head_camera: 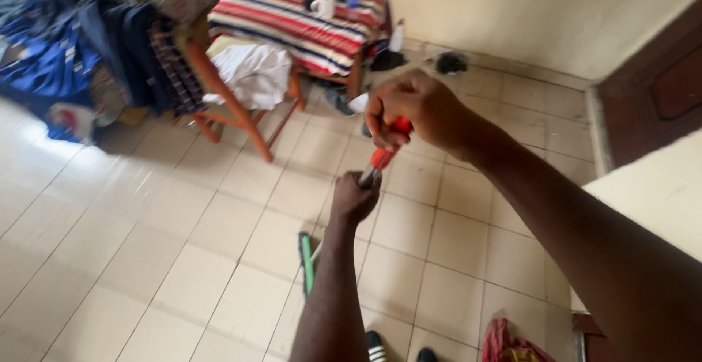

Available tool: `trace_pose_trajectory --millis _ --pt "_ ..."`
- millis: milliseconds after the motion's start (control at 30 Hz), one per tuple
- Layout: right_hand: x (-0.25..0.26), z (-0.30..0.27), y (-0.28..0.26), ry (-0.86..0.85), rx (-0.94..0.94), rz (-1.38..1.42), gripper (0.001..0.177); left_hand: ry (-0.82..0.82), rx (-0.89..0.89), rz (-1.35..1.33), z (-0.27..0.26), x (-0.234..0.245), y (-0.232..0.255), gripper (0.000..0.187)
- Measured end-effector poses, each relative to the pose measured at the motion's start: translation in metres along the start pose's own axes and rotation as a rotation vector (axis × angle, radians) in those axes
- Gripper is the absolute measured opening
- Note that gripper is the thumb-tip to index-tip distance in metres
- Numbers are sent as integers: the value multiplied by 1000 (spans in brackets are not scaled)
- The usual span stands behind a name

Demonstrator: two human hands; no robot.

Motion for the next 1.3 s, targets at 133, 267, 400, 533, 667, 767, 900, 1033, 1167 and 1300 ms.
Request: trace_pose_trajectory --millis 133,267,400,533,667,767,900,1033,1167,1300 --pt "-57 34 -29 -138 207 265 17 38 130 -76 -15 76 -20 49" --pt "-124 55 -15 -175 230 516 37 178 135 -59 -62 138 -70 45" --pt "-194 60 46 -297 147 779 56 195 278 75 -122 168 -141 42" --pt "-240 23 114 -304 166 726 46 164 415 87 -191 157 -179 36" --pt "-272 -29 172 -483 167 708 41 24 658 163 -250 97 -245 38" --pt "-242 -42 198 -537 126 709 36 11 675 206 -242 48 -251 42" --pt "-139 -36 208 -411 38 652 35 -6 591 77 -175 -14 -187 43" --pt "1 -30 211 -282 -5 587 36 20 462 82 -84 -91 -107 39" --pt "104 -36 190 -208 -1 600 34 24 331 -31 -22 -133 -10 30" --pt "157 -47 155 -166 6 519 33 -111 328 -123 1 -154 52 28"
Point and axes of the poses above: each hand's wrist, its own z-axis towards the middle knuckle, its own x-axis out of the back of the hand, y = z × x, the point moved 7 cm from there along z, towards the middle knuckle, and after that the axes turned 1 degree about x, right-handed, at the moved point
